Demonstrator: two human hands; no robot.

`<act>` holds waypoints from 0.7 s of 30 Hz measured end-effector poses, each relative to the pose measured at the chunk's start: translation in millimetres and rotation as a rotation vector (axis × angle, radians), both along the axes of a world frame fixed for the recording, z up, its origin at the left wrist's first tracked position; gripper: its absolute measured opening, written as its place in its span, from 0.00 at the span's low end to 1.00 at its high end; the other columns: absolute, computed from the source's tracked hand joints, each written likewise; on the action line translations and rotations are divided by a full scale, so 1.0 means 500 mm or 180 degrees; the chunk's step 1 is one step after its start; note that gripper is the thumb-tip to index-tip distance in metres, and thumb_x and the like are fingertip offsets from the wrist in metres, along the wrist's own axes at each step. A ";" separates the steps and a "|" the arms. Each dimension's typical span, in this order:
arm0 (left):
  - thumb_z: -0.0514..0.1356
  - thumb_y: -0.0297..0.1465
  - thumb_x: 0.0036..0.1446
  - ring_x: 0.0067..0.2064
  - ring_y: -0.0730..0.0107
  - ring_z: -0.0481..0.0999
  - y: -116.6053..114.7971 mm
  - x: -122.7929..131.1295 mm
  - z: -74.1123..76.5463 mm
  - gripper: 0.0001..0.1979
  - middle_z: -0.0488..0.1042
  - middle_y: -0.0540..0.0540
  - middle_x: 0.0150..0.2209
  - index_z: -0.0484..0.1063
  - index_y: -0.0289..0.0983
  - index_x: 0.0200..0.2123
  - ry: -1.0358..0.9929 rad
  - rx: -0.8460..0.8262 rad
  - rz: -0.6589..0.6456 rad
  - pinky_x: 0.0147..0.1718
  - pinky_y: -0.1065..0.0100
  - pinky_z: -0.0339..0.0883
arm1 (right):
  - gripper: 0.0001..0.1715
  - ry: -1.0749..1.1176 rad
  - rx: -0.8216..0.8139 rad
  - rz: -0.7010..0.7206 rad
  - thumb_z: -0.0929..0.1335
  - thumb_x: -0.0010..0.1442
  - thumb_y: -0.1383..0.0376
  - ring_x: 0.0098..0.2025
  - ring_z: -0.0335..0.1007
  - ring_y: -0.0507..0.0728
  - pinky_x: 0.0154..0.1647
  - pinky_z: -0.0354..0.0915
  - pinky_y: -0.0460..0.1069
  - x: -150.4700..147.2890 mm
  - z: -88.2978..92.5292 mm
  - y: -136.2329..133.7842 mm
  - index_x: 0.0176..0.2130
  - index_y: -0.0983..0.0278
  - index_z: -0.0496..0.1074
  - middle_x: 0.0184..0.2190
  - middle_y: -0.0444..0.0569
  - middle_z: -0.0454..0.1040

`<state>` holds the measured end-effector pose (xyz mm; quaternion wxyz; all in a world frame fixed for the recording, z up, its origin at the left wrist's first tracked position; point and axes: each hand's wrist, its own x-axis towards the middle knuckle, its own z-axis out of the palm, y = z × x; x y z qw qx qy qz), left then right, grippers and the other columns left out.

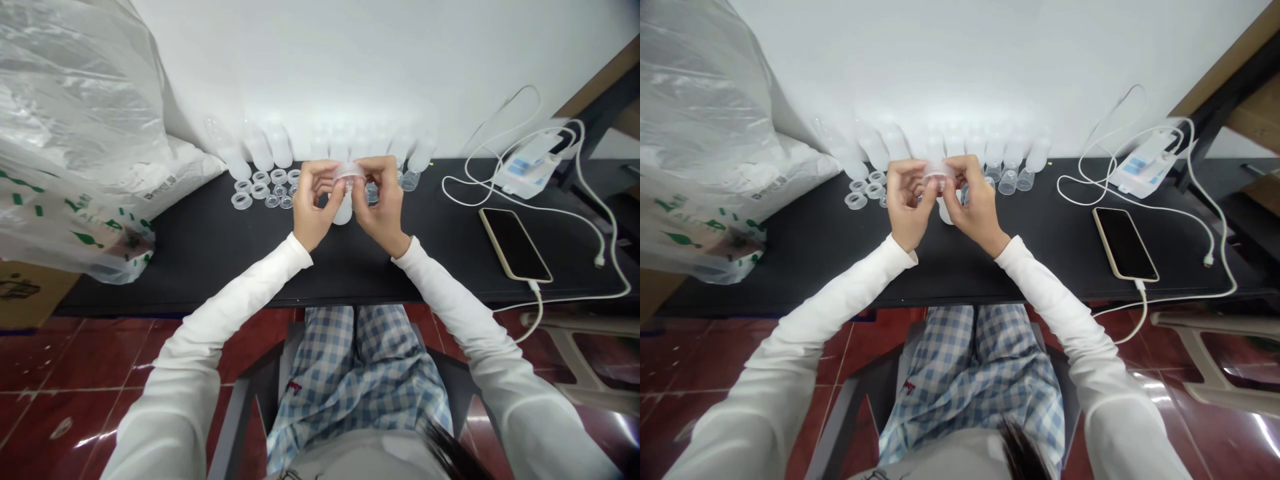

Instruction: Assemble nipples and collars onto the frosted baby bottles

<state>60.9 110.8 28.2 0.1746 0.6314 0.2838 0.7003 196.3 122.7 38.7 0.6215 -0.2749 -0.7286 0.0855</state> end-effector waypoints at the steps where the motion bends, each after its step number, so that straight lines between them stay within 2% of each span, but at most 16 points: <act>1: 0.64 0.49 0.62 0.40 0.68 0.81 -0.002 0.000 0.000 0.19 0.77 0.46 0.41 0.68 0.44 0.48 0.0005 0.0032 0.0017 0.35 0.68 0.77 | 0.18 -0.0025 0.0120 -0.0050 0.59 0.73 0.48 0.40 0.75 0.56 0.43 0.76 0.54 -0.002 -0.001 0.000 0.49 0.56 0.65 0.40 0.48 0.74; 5: 0.64 0.47 0.63 0.36 0.68 0.79 -0.001 0.000 -0.003 0.16 0.76 0.47 0.37 0.68 0.43 0.44 -0.0039 0.0182 0.0133 0.32 0.67 0.75 | 0.10 -0.0083 0.0498 -0.0146 0.58 0.75 0.56 0.36 0.74 0.54 0.37 0.75 0.52 -0.015 -0.007 -0.002 0.50 0.56 0.62 0.39 0.46 0.74; 9: 0.65 0.47 0.62 0.31 0.70 0.76 0.002 -0.002 -0.005 0.15 0.73 0.49 0.33 0.68 0.44 0.42 -0.0116 0.0261 0.0215 0.29 0.68 0.71 | 0.10 -0.0107 0.0324 -0.0242 0.57 0.75 0.56 0.38 0.76 0.55 0.38 0.76 0.54 -0.024 -0.013 -0.007 0.51 0.54 0.61 0.41 0.47 0.74; 12: 0.64 0.43 0.64 0.33 0.70 0.75 0.004 -0.004 -0.003 0.11 0.73 0.49 0.35 0.70 0.44 0.43 -0.0185 0.0296 0.0251 0.30 0.68 0.71 | 0.08 -0.0103 0.0214 0.0005 0.58 0.75 0.57 0.41 0.77 0.55 0.41 0.76 0.53 -0.024 -0.013 -0.005 0.52 0.53 0.61 0.44 0.47 0.75; 14: 0.64 0.41 0.65 0.35 0.69 0.76 0.007 -0.007 -0.003 0.10 0.74 0.48 0.37 0.70 0.45 0.44 -0.0211 0.0293 0.0224 0.32 0.68 0.71 | 0.11 -0.0150 0.0082 0.0192 0.60 0.74 0.54 0.43 0.77 0.55 0.44 0.76 0.54 -0.021 -0.010 -0.001 0.53 0.53 0.61 0.45 0.47 0.75; 18: 0.64 0.46 0.63 0.39 0.67 0.79 0.015 -0.011 -0.004 0.15 0.75 0.47 0.41 0.69 0.47 0.48 -0.0193 0.0240 0.0064 0.34 0.67 0.74 | 0.21 -0.0263 -0.0188 0.0334 0.61 0.72 0.46 0.48 0.76 0.57 0.50 0.76 0.56 -0.011 -0.003 0.003 0.55 0.56 0.62 0.48 0.50 0.74; 21: 0.64 0.48 0.62 0.42 0.65 0.80 0.016 -0.012 -0.004 0.17 0.76 0.46 0.43 0.69 0.48 0.49 -0.0101 0.0175 0.0029 0.37 0.64 0.76 | 0.23 -0.0207 -0.0259 0.0364 0.62 0.71 0.45 0.49 0.76 0.57 0.50 0.77 0.56 -0.007 0.000 0.003 0.55 0.56 0.63 0.48 0.51 0.74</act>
